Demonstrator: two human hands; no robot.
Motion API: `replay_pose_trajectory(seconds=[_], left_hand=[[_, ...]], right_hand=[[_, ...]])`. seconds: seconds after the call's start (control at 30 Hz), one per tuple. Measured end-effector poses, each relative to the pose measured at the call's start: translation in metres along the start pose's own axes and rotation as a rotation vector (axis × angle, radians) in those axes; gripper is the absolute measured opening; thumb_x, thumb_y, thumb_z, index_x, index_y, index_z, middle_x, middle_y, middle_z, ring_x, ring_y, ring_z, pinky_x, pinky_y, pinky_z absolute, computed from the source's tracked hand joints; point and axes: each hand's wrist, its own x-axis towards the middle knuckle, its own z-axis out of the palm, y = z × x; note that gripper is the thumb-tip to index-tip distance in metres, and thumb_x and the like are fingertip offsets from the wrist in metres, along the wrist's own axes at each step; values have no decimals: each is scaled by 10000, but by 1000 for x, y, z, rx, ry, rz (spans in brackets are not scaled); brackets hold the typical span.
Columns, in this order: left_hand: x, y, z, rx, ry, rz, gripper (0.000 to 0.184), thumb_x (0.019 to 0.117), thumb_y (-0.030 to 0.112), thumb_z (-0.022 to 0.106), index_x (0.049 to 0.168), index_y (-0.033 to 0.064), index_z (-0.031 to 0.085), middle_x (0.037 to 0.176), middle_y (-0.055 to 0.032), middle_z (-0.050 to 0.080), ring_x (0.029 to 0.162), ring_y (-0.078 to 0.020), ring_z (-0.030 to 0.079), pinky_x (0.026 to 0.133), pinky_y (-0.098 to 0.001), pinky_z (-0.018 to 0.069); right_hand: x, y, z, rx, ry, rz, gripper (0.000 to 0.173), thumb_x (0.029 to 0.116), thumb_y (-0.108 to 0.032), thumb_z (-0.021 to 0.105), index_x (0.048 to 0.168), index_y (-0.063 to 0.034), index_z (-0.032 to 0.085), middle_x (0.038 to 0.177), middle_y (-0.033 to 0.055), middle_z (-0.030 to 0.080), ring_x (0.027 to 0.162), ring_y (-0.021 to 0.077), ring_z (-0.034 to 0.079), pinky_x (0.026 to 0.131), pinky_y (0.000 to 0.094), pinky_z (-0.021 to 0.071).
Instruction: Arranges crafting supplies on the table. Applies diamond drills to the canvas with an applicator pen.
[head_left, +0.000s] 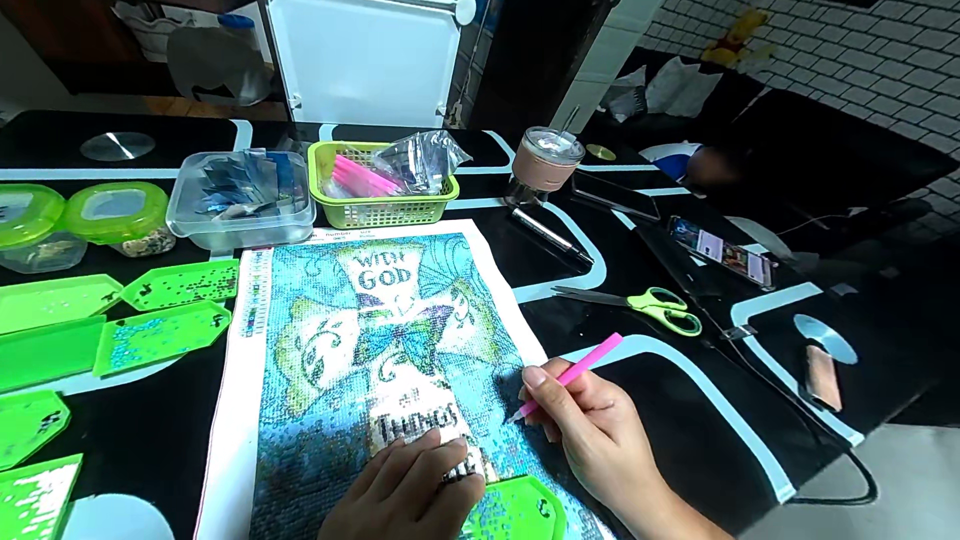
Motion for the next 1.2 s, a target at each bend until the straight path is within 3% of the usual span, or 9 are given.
replay_pose_trajectory(seconds=[0.4,0.6,0.83,1.2], left_hand=[[0,0,-1,10,-5,3,398,910,390,741,1198,116,734,1343,-115,685,1308,-339,601,1086,-473,473],[0,0,0,5,-5,6,394,915,388,739,1199,115,736,1341,-115,686,1312,-335,598,1093,-472,468],[0,-1,-1,2,0,7,397,924,398,727,1205,118,738,1340,-124,686,1309,-346,601,1081,-481,479],[-1,-1,1,4,13,9,402,920,408,727,1206,124,736,1333,-118,690,1307,-328,604,1091,-457,471]], right_hand=[[-1,1,1,-151,-29,-96,280,1064,-201,545,846,-74,667,701,-57,630,619,-50,580,557,106,481],[-4,1,-3,-332,-113,-262,325,1086,-241,516,885,-31,662,743,22,640,671,2,589,623,141,489],[0,0,-3,-46,-74,-110,294,1084,-220,526,888,-67,683,765,-48,667,695,-30,624,634,129,526],[-2,4,2,-146,-90,-166,302,1078,-198,535,855,-41,664,729,-22,644,676,-17,615,624,134,517]])
